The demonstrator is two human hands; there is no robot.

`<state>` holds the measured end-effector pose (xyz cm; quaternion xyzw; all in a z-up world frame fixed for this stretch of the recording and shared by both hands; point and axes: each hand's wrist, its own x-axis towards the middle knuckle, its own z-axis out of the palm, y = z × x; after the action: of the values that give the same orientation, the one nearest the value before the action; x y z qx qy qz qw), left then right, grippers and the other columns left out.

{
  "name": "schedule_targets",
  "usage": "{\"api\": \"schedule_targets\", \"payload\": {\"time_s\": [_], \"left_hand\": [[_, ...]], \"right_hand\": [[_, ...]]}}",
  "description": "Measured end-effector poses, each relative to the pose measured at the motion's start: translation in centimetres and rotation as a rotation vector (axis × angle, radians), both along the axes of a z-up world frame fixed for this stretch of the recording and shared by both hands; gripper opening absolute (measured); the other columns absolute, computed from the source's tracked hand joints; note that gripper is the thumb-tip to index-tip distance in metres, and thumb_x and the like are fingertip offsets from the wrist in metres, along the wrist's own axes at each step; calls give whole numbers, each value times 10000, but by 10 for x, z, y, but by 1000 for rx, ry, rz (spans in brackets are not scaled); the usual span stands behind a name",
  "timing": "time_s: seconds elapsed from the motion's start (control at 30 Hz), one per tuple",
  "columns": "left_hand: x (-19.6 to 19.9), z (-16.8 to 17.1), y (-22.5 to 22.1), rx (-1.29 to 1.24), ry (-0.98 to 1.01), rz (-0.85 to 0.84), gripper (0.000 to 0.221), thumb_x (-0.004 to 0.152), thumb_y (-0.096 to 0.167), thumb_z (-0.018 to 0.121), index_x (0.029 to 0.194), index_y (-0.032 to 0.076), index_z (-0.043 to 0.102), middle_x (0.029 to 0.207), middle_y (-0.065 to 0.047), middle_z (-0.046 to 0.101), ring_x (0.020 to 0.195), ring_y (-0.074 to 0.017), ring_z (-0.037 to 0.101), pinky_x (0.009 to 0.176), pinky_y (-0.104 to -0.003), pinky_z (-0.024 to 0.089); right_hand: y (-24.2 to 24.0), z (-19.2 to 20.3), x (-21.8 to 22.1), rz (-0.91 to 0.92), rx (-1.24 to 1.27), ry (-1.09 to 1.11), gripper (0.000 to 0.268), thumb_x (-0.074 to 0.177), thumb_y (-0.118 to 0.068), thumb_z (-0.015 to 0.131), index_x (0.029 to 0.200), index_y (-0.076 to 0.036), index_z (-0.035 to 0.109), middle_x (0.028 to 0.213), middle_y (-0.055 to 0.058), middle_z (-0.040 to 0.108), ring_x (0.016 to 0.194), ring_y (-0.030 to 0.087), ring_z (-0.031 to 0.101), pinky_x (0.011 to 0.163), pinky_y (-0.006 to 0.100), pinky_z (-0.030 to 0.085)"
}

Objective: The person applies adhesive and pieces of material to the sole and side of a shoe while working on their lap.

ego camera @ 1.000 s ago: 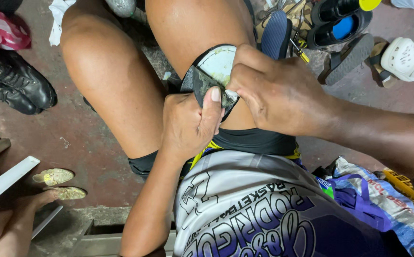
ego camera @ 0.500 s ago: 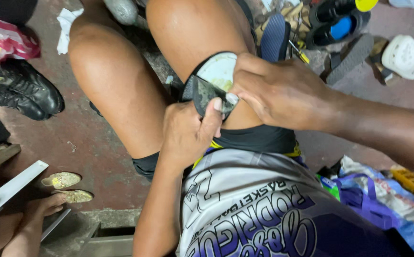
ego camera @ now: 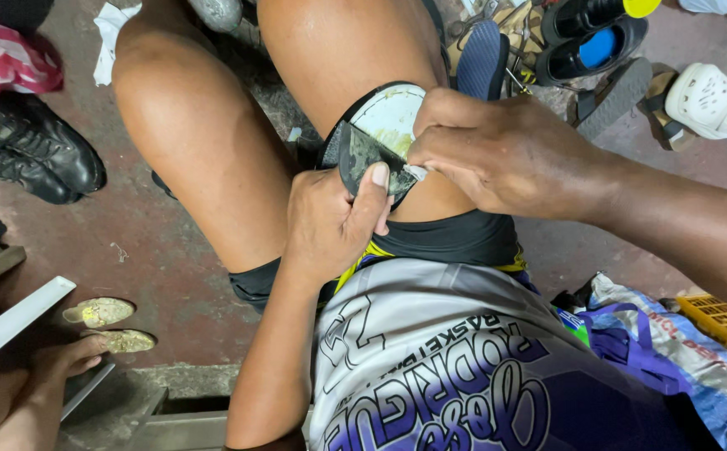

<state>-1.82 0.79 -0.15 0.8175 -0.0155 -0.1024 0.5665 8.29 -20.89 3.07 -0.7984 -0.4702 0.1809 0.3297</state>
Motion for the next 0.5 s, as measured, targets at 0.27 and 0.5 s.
{"api": "schedule_targets", "payload": {"time_s": [0.27,0.5], "left_hand": [[-4,-4,-3,96,-135,17,395,1079,273,536,768,53,639,602,-85,628,541,-270,658,546,-391,501],[-5,-10,2,108,-134,43,405,1086,280,531,754,74,641,591,-53,645,527,-258,664,550,-385,519]], "right_hand": [[15,-1,-2,-45,-105,-38,57,955,-88,678,965,-54,633,989,98,580,658,286,651,573,411,522],[28,-16,-11,-166,-58,-123,93,915,-37,701,963,-83,636,987,92,549,721,305,650,633,426,532]]}}
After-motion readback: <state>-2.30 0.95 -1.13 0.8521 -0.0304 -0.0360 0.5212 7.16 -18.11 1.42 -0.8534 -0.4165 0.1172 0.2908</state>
